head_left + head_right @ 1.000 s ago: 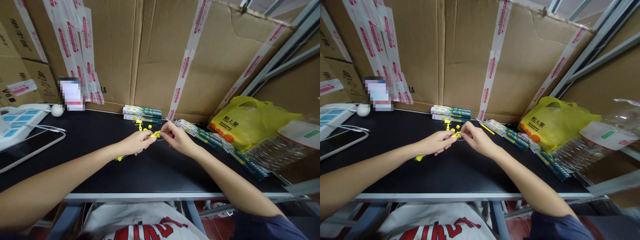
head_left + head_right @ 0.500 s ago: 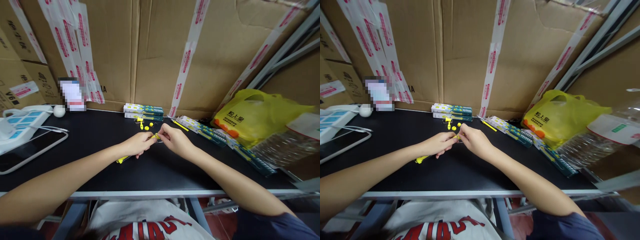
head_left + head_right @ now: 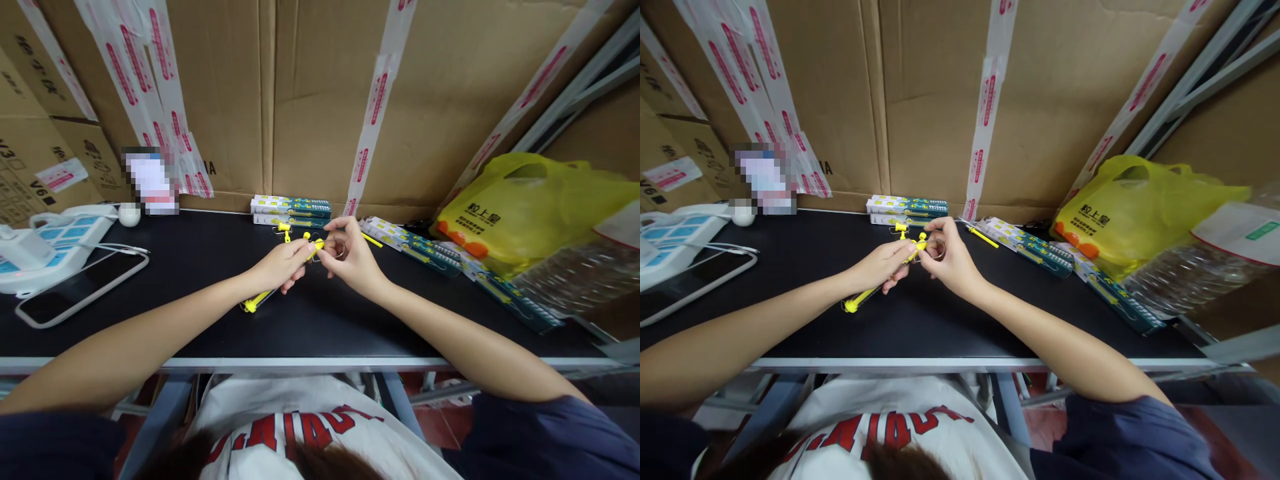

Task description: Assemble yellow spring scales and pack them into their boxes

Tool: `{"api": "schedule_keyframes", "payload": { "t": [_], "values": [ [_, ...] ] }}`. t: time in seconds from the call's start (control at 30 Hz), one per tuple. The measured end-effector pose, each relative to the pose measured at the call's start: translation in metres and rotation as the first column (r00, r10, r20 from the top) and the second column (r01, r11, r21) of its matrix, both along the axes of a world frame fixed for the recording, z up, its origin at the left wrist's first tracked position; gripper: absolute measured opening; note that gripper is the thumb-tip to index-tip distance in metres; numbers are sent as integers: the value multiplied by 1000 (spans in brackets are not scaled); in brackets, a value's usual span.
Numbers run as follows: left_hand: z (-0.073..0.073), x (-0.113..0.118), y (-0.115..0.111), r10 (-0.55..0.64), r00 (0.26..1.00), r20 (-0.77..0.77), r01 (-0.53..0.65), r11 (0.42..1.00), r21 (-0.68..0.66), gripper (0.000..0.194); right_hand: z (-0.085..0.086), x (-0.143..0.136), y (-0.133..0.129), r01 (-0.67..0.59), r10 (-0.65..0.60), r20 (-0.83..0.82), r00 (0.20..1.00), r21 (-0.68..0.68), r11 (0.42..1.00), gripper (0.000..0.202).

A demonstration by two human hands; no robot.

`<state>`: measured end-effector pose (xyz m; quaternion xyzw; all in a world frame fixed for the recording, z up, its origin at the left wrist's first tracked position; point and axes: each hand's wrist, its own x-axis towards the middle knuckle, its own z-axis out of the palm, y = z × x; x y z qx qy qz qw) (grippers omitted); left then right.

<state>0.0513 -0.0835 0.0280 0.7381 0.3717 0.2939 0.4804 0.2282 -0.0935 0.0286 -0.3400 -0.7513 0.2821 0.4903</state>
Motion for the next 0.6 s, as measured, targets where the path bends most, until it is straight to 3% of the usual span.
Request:
{"api": "schedule_keyframes", "payload": {
  "t": [0.1, 0.2, 0.27, 0.43, 0.6],
  "values": [
    [1, 1, 0, -7, 994, 111, 10, 1000, -30, 32, -5, -9, -2, -66, -18, -286, 958, -280, 958, 39],
    [-1, 1, 1, -5, 982, 188, 19, 997, -72, 32, -10, -15, -4, -214, 53, -342, 938, -454, 865, 37],
    [-3, 2, 2, 5, 976, 217, 16, 995, -96, 31, -13, -17, -5, -262, 92, -360, 928, -460, 848, 37],
    [-8, 8, 0, 61, 957, 283, -6, 982, -190, 30, -17, -18, -1, -195, 30, -362, 932, -429, 882, 32],
    [-4, 13, -6, 93, 934, 346, 26, 945, -325, 39, -19, -16, 4, -240, 90, -377, 922, -373, 896, 26]
  ]
}}
